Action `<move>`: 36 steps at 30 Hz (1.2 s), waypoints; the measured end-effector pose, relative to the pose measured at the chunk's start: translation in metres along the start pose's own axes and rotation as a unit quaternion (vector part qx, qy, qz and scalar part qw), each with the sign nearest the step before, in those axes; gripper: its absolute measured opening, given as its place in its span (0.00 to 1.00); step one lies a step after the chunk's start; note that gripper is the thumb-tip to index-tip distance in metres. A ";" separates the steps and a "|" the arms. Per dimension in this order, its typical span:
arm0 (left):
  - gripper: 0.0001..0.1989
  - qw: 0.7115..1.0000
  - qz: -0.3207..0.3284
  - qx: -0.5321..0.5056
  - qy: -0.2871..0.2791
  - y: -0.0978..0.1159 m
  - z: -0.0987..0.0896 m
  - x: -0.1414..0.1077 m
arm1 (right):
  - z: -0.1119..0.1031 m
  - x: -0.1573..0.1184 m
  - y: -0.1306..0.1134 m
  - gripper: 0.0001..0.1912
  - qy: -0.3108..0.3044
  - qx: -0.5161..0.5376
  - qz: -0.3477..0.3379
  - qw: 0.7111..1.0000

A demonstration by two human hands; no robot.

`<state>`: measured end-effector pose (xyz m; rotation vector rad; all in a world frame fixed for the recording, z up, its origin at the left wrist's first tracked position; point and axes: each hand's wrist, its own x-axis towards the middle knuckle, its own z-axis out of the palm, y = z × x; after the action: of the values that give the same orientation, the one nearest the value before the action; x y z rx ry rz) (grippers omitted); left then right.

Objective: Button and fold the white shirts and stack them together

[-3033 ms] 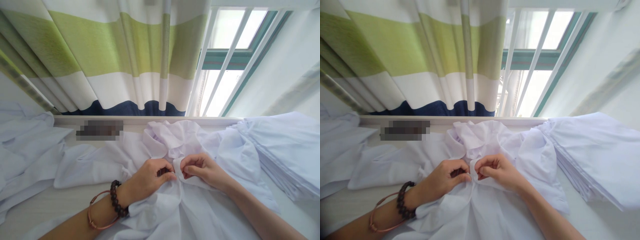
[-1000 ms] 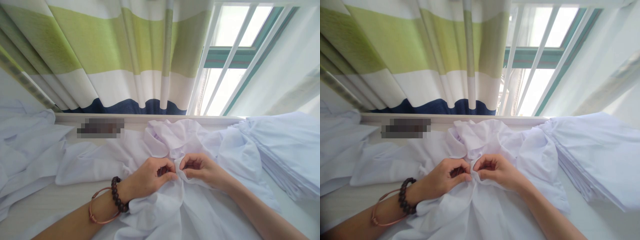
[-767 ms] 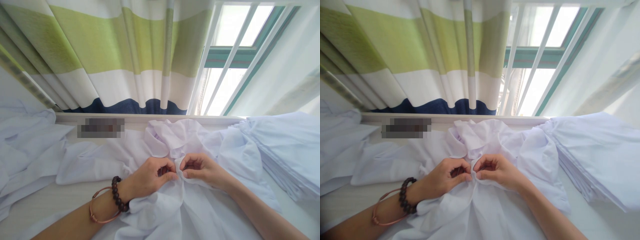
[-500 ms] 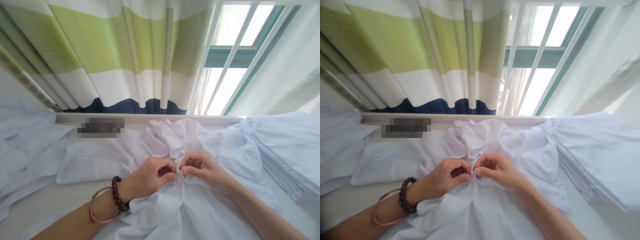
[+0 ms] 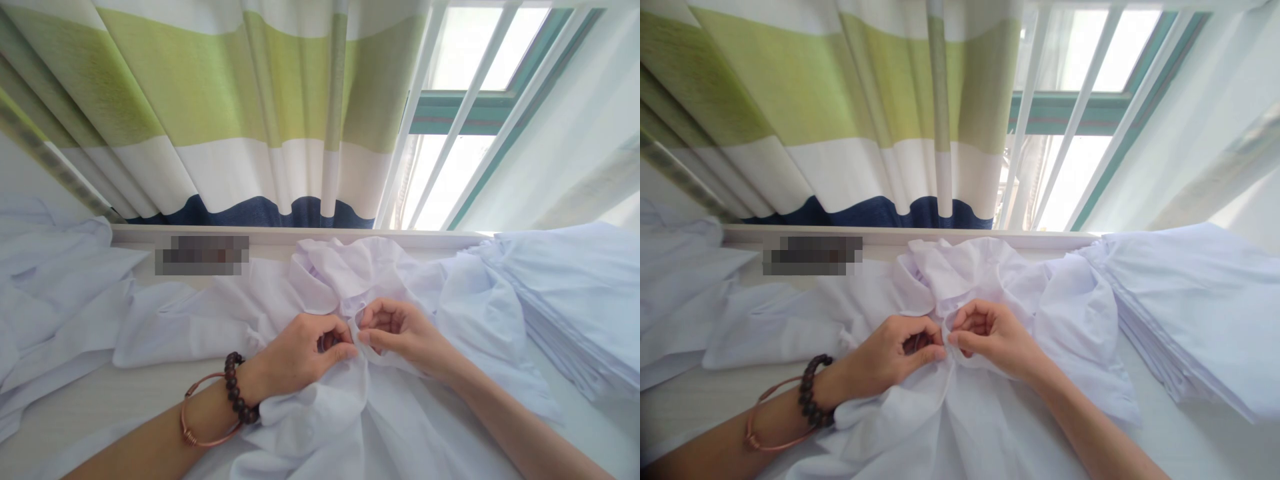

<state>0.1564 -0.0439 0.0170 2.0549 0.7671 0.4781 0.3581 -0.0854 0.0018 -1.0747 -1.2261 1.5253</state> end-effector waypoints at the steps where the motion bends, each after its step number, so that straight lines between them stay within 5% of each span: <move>1: 0.06 1.000 0.000 0.001 0.001 0.000 0.000 0.000 | 0.000 0.000 0.000 0.13 0.004 0.001 0.001 1.000; 36: 0.05 0.999 0.018 0.013 0.023 -0.005 0.001 -0.002 | -0.004 -0.001 -0.001 0.12 0.011 0.001 -0.002 1.000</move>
<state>0.1544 -0.0436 0.0123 2.0914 0.7677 0.5395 0.3620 -0.0858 0.0025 -1.0848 -1.2120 1.5084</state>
